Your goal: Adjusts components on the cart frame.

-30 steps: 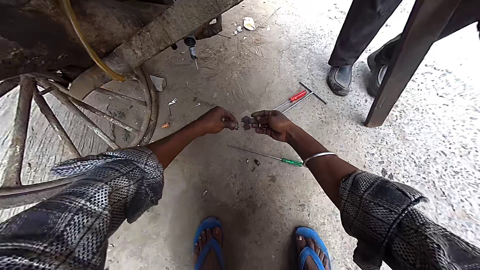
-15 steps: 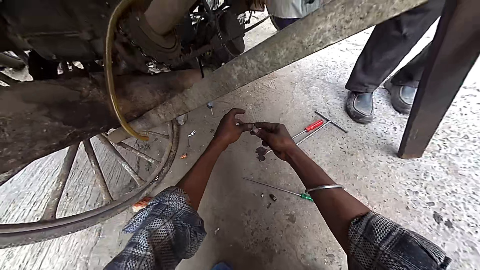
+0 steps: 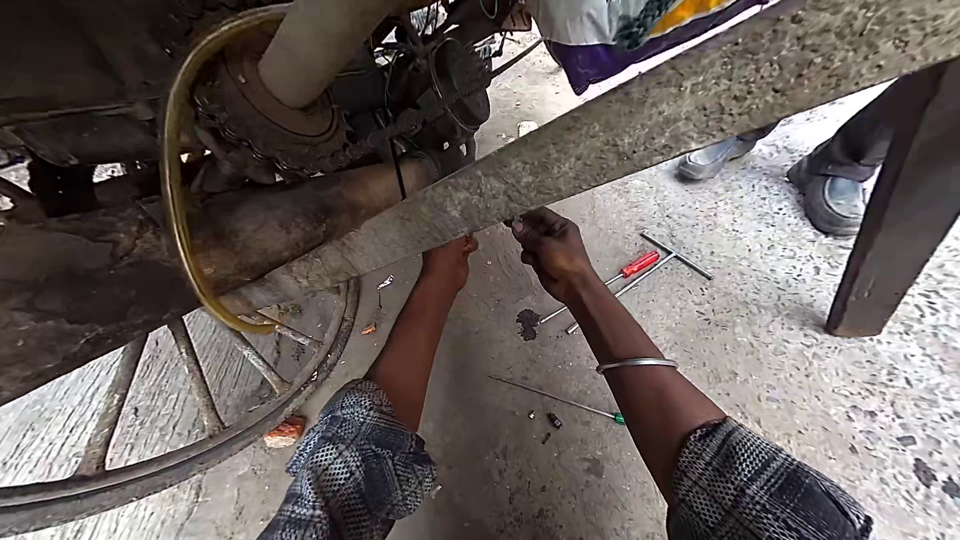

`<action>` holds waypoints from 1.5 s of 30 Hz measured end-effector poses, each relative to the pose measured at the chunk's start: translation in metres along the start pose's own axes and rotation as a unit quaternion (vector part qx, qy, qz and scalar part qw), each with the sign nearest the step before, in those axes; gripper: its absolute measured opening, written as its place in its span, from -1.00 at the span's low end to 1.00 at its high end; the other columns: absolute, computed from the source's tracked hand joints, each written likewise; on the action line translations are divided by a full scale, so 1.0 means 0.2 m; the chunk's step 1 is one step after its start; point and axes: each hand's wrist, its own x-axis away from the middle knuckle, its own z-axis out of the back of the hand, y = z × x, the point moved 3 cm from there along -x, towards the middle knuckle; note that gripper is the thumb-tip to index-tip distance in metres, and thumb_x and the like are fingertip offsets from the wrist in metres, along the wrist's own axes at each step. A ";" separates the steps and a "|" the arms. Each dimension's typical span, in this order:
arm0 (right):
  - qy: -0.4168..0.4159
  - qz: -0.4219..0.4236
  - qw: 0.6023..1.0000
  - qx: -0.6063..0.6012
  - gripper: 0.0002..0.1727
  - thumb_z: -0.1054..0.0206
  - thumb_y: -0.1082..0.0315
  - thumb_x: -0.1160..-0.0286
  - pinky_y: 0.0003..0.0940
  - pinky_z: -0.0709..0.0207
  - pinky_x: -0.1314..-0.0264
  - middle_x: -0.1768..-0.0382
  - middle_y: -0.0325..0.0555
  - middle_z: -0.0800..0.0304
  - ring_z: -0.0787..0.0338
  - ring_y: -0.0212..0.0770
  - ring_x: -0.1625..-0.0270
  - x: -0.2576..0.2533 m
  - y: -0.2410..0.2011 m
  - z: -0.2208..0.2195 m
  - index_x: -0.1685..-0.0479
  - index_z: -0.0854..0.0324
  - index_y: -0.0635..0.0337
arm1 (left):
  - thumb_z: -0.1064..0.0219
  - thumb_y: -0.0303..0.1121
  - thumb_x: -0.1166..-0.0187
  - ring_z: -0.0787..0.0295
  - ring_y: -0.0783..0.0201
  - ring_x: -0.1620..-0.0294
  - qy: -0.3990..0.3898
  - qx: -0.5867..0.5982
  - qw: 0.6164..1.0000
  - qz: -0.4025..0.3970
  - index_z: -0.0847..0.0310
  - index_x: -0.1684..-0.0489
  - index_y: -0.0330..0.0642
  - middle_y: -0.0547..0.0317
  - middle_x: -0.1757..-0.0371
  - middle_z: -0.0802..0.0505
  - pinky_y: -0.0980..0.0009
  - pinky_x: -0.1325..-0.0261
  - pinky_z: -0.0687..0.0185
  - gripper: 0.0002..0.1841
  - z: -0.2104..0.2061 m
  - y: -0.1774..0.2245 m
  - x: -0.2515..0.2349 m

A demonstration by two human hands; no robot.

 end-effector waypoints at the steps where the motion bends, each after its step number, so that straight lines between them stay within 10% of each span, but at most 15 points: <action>1: 0.006 0.001 1.000 -0.004 -0.75 -0.34 0.57 -0.58 -0.63 -0.25 0.65 0.21 -0.20 -0.83 -0.48 -0.51 0.60 -0.01 -0.01 -0.01 -0.15 -0.70 0.19 | -0.19 -0.39 -0.79 -0.24 0.59 0.71 -0.002 0.016 1.000 0.007 -0.57 -0.37 -0.06 0.22 -0.05 -0.87 0.66 0.66 -0.17 -0.73 0.00 0.00 0.00; 16: 0.051 0.091 0.993 0.054 -0.75 -0.34 0.63 -0.51 -0.48 -0.65 0.07 0.18 -0.21 -0.79 -0.72 -0.44 0.19 -0.06 -0.04 -0.08 -0.08 -0.73 0.22 | -0.40 -0.31 -0.65 -0.22 0.62 0.76 -0.024 0.019 0.999 0.039 -0.69 -0.14 0.08 0.33 -0.01 -0.89 0.70 0.74 -0.09 -0.81 0.09 -0.07 -0.10; 27: 0.040 0.060 0.994 0.079 -0.83 -0.45 0.54 -0.47 -0.54 -0.60 0.32 0.36 -0.28 -0.79 -0.67 -0.50 0.40 -0.07 -0.05 -0.13 0.01 -0.76 0.22 | -0.39 -0.34 -0.65 -0.31 0.60 0.71 -0.010 0.053 0.997 0.056 -0.72 -0.16 0.02 0.31 0.00 -0.88 0.70 0.70 -0.18 -0.80 0.06 -0.02 -0.05; 32: -0.007 0.014 1.000 0.018 -0.85 -0.32 0.38 -0.69 -0.63 -0.16 0.71 0.42 -0.20 -0.89 -0.38 -0.56 0.73 -0.11 -0.02 -0.14 0.17 -0.76 0.24 | -0.45 -0.35 -0.59 -0.36 0.57 0.67 -0.004 0.045 0.997 0.067 -0.72 -0.10 0.04 0.34 0.13 -0.82 0.69 0.66 -0.28 -0.80 0.03 -0.01 -0.05; 45: 0.011 0.092 0.992 0.089 -0.88 -0.48 0.54 -0.43 -0.60 -0.48 0.42 0.35 -0.29 -0.82 -0.62 -0.54 0.46 -0.12 -0.09 -0.14 0.12 -0.81 0.20 | -0.22 -0.26 -0.77 -0.37 0.58 0.70 0.009 0.149 0.984 0.093 -0.63 -0.16 0.01 0.31 0.13 -0.82 0.72 0.69 -0.29 -0.83 -0.04 0.03 -0.04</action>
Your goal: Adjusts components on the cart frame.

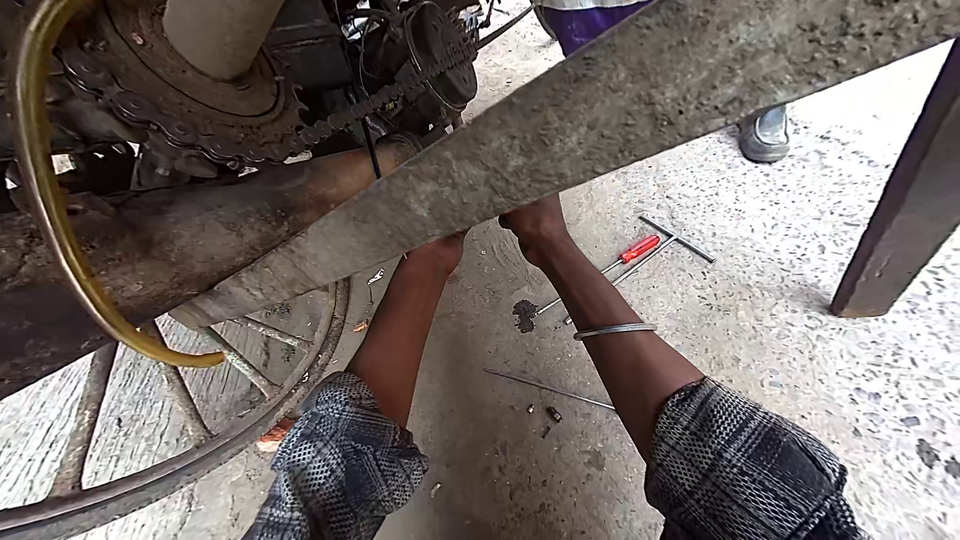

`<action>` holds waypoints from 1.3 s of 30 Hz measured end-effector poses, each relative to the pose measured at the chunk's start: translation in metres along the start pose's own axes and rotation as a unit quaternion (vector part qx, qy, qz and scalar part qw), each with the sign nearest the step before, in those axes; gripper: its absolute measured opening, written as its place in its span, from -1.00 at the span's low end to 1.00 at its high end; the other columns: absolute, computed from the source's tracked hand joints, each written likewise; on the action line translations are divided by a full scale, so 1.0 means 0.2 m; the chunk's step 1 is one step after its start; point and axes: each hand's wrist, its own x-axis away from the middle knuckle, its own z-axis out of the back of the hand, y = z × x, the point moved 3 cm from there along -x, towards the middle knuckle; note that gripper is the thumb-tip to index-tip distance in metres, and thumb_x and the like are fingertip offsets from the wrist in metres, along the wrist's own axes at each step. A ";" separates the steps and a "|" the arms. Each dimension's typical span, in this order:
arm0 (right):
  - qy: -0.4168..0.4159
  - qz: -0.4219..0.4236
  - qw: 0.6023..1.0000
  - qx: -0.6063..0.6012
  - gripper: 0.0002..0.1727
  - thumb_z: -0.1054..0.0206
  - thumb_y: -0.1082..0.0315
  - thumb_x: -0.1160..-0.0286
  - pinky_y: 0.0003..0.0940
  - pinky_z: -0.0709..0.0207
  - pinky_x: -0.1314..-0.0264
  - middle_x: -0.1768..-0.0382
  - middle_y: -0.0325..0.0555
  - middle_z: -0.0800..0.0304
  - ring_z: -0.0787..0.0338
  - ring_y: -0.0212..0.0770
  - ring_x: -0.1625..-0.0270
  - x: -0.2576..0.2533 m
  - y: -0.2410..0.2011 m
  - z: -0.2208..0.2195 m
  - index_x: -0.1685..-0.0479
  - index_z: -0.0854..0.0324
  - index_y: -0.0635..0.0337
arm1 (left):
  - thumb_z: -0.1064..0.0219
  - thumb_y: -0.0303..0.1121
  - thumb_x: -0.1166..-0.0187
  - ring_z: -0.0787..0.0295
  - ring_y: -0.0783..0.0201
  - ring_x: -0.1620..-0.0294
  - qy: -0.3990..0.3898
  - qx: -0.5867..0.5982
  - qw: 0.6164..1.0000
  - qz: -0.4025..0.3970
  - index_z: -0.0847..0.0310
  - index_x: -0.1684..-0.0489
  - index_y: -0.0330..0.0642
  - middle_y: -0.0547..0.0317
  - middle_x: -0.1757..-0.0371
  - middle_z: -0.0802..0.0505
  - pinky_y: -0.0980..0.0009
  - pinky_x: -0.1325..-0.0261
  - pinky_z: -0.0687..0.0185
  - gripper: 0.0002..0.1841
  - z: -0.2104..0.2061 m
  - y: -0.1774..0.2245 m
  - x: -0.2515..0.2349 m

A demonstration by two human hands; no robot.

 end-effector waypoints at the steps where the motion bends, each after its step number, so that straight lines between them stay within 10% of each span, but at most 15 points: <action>1: 0.003 0.003 1.000 0.000 -0.88 -0.48 0.55 -0.43 -0.60 -0.48 0.42 0.35 -0.29 -0.82 -0.63 -0.54 0.46 0.00 0.00 0.00 0.13 -0.81 0.20 | -0.23 -0.27 -0.77 -0.37 0.59 0.69 -0.007 0.012 1.000 0.002 -0.62 -0.15 0.01 0.31 0.11 -0.82 0.72 0.68 -0.30 -0.84 0.00 -0.01 -0.01; 6: 0.009 0.026 0.999 0.030 -0.81 -0.51 0.58 -0.36 -0.59 -0.55 0.35 0.33 -0.29 -0.83 -0.69 -0.53 0.38 0.01 -0.04 0.01 0.10 -0.79 0.20 | -0.33 -0.20 -0.68 -0.35 0.56 0.72 -0.057 0.026 0.996 0.060 -0.57 0.19 0.07 0.40 0.50 -0.60 0.69 0.68 -0.37 -0.90 0.00 -0.03 -0.03; 15: 0.040 0.053 0.998 0.007 -0.80 -0.57 0.57 -0.31 -0.60 -0.68 0.25 0.34 -0.28 -0.87 -0.77 -0.57 0.37 0.02 -0.07 0.00 0.10 -0.78 0.25 | -0.12 -0.12 -0.80 -0.37 0.56 0.71 -0.110 0.073 0.988 0.077 -0.59 -0.08 0.15 0.36 0.27 -0.71 0.70 0.66 -0.39 -0.82 -0.02 -0.03 -0.01; 28: 0.034 0.077 0.994 0.070 -0.85 -0.59 0.54 -0.28 -0.58 -0.66 0.20 0.35 -0.27 -0.86 -0.74 -0.57 0.34 0.01 -0.11 0.01 0.19 -0.84 0.21 | -0.04 -0.08 -0.83 -0.26 0.55 0.76 -0.104 0.031 0.994 0.012 -0.65 0.18 0.12 0.45 0.61 -0.50 0.68 0.69 -0.24 -0.72 -0.04 -0.05 0.00; 39: 0.081 0.038 0.996 -0.023 -0.91 -0.54 0.51 -0.40 -0.50 -0.72 0.25 0.40 -0.26 -0.82 -0.76 -0.49 0.38 -0.03 -0.07 -0.01 0.18 -0.83 0.23 | -0.15 -0.19 -0.82 -0.31 0.59 0.68 -0.087 -0.029 0.995 -0.028 -0.61 -0.12 0.13 0.39 0.25 -0.72 0.71 0.68 -0.21 -0.85 -0.07 -0.05 0.02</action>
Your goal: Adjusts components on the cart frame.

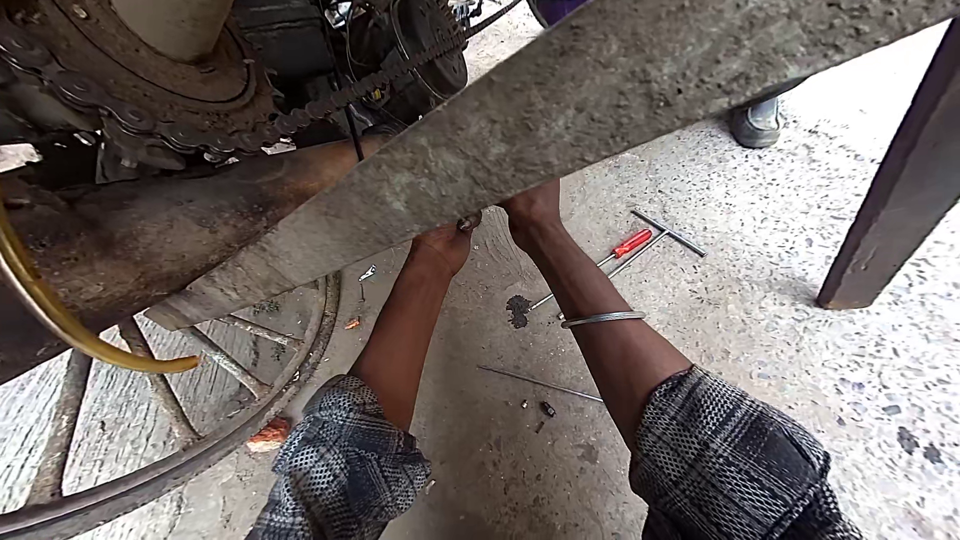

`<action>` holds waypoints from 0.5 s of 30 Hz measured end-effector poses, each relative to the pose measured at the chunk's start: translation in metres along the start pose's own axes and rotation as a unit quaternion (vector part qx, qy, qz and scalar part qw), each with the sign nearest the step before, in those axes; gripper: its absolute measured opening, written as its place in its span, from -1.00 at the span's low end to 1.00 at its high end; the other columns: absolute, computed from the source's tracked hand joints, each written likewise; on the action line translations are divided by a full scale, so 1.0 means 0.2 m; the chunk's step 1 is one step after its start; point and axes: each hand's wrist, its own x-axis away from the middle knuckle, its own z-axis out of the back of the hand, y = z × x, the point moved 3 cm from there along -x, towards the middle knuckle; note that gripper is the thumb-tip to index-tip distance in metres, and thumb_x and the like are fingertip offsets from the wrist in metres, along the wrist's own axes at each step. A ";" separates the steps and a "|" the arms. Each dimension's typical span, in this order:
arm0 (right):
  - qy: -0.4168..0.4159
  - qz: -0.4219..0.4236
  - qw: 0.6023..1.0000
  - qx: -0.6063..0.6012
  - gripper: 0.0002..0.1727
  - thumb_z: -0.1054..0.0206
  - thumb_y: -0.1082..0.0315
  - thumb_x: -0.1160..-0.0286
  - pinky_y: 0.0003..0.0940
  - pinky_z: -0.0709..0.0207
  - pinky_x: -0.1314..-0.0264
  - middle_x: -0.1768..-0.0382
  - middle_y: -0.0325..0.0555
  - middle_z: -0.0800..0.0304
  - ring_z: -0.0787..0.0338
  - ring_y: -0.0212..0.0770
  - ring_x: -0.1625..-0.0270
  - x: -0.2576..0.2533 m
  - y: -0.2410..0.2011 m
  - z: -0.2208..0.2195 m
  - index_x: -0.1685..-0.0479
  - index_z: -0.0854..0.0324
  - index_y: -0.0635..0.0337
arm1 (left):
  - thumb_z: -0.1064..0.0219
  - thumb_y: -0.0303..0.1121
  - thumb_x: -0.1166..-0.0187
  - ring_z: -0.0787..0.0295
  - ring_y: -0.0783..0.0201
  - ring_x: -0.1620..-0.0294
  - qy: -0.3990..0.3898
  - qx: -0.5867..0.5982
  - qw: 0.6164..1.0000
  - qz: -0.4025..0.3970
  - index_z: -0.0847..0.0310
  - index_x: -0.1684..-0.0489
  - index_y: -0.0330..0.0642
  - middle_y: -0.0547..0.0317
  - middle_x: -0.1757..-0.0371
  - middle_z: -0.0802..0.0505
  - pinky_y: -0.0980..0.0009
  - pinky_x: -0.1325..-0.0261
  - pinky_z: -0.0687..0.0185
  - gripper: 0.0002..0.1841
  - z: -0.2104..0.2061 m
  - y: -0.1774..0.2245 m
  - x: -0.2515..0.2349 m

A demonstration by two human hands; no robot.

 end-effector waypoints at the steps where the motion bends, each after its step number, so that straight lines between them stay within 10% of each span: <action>1: -0.001 0.001 1.000 0.001 -0.91 -0.54 0.50 -0.40 -0.50 -0.72 0.25 0.40 -0.26 -0.82 -0.76 -0.49 0.37 0.00 0.00 0.00 0.18 -0.83 0.22 | -0.19 -0.31 -0.79 -0.27 0.58 0.70 0.007 -0.004 1.000 -0.014 -0.61 -0.02 0.10 0.38 0.34 -0.66 0.70 0.70 -0.19 -0.91 -0.01 0.00 0.00; 9: 0.005 0.005 1.000 0.005 -0.95 -0.55 0.45 -0.42 -0.54 -0.42 0.58 0.36 -0.23 -0.87 -0.53 -0.49 0.63 0.00 0.07 0.05 0.23 -0.83 0.20 | -0.22 -0.32 -0.78 -0.29 0.55 0.72 0.044 -0.003 0.999 -0.025 -0.63 0.10 -0.02 0.33 0.42 -0.66 0.69 0.71 -0.21 -0.91 -0.04 0.01 0.01; 15: 0.001 0.017 1.000 0.026 -0.98 -0.50 0.47 -0.47 -0.54 -0.39 0.63 0.38 -0.23 -0.84 -0.47 -0.50 0.69 -0.01 0.06 0.09 0.23 -0.80 0.22 | -0.29 -0.63 -0.62 -0.29 0.55 0.67 0.041 -0.059 0.996 -0.043 -0.60 -0.32 -0.03 0.21 -0.02 -0.81 0.66 0.68 -0.16 -0.62 -0.02 0.00 0.01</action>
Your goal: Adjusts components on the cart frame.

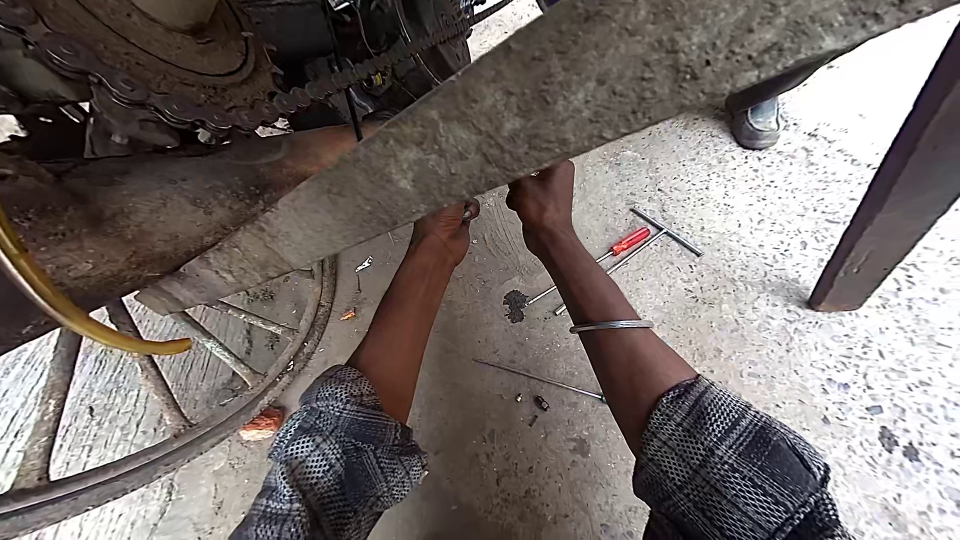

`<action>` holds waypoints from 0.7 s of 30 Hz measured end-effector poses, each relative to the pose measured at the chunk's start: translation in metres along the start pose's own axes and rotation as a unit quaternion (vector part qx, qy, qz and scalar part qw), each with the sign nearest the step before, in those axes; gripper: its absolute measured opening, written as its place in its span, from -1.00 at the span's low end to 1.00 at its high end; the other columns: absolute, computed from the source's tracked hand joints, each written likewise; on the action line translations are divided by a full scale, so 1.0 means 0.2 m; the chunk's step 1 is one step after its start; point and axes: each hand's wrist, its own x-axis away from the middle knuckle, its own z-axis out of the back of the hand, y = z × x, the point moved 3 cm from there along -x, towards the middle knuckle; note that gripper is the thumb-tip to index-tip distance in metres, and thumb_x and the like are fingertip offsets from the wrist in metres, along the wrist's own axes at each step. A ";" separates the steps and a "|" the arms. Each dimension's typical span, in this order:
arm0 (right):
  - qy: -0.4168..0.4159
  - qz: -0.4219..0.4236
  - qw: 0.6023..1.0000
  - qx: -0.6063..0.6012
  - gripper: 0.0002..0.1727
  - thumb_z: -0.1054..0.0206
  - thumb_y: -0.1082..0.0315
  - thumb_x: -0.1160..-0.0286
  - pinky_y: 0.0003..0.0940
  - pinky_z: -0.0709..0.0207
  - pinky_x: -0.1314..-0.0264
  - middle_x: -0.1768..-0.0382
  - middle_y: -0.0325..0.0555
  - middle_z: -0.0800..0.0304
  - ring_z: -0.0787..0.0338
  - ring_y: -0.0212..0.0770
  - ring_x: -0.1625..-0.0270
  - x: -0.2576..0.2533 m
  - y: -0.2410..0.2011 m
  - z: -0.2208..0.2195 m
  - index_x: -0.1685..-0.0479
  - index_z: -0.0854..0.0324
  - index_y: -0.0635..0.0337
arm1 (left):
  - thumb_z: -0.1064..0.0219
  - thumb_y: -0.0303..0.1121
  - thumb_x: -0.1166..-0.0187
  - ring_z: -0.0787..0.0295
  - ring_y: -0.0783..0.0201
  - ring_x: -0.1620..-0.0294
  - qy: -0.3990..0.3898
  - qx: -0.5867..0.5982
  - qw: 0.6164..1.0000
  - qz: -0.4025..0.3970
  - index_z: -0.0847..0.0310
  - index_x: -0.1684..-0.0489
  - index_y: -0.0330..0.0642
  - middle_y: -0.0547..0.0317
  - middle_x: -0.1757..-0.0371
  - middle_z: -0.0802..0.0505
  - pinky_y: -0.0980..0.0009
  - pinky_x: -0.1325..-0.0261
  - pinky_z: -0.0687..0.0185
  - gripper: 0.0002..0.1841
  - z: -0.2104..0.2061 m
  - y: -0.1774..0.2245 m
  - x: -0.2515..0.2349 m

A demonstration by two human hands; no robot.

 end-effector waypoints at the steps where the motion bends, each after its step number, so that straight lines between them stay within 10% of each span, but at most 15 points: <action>1: -0.007 0.001 1.000 -0.003 -0.97 -0.50 0.47 -0.47 -0.54 -0.38 0.63 0.37 -0.23 -0.85 -0.46 -0.50 0.69 0.00 0.00 0.00 0.22 -0.81 0.21 | -0.29 -0.62 -0.62 -0.30 0.55 0.66 0.003 0.003 1.000 0.000 -0.62 -0.31 -0.03 0.23 0.02 -0.80 0.67 0.68 -0.17 -0.63 0.00 0.00 0.00; 6: -0.041 -0.156 0.974 -0.160 -0.80 -0.36 0.57 -0.55 -0.58 -0.41 0.54 0.33 -0.17 -0.75 -0.53 -0.45 0.55 0.04 0.02 0.00 -0.08 -0.63 0.27 | -0.33 -0.53 -0.64 -0.32 0.55 0.64 0.012 -0.004 1.000 -0.002 -0.66 -0.21 0.00 0.30 0.14 -0.76 0.68 0.66 -0.20 -0.72 0.00 0.01 -0.01; 10: -0.081 -0.328 0.905 -0.258 -0.34 0.05 0.76 -0.49 -0.29 -0.73 -0.17 -0.24 0.19 -0.63 -0.82 -0.09 -0.09 0.09 0.04 0.06 -0.67 -0.13 0.28 | -0.30 -0.57 -0.65 -0.30 0.56 0.67 0.024 -0.018 1.000 0.008 -0.63 -0.23 -0.03 0.25 0.01 -0.80 0.67 0.68 -0.17 -0.71 0.01 0.02 -0.02; 14: -0.169 -0.265 0.907 -0.280 -0.42 0.05 0.85 -0.57 -0.19 -0.66 -0.46 -0.26 0.17 -0.74 -0.86 -0.01 -0.25 0.12 0.03 0.11 -0.58 -0.21 0.34 | -0.29 -0.57 -0.66 -0.26 0.56 0.70 0.017 -0.016 1.000 0.014 -0.65 -0.22 -0.06 0.22 0.04 -0.81 0.67 0.71 -0.12 -0.73 0.01 0.02 -0.03; 21: -0.187 -0.210 0.933 -0.226 -0.55 -0.10 0.74 -0.64 -0.21 -0.77 -0.32 -0.12 0.07 -0.85 -0.92 -0.04 -0.14 0.10 0.02 0.13 -0.47 -0.34 0.27 | -0.28 -0.58 -0.66 -0.27 0.56 0.69 0.006 -0.019 0.999 0.028 -0.63 -0.26 -0.04 0.21 -0.02 -0.83 0.67 0.70 -0.14 -0.69 0.03 0.02 -0.03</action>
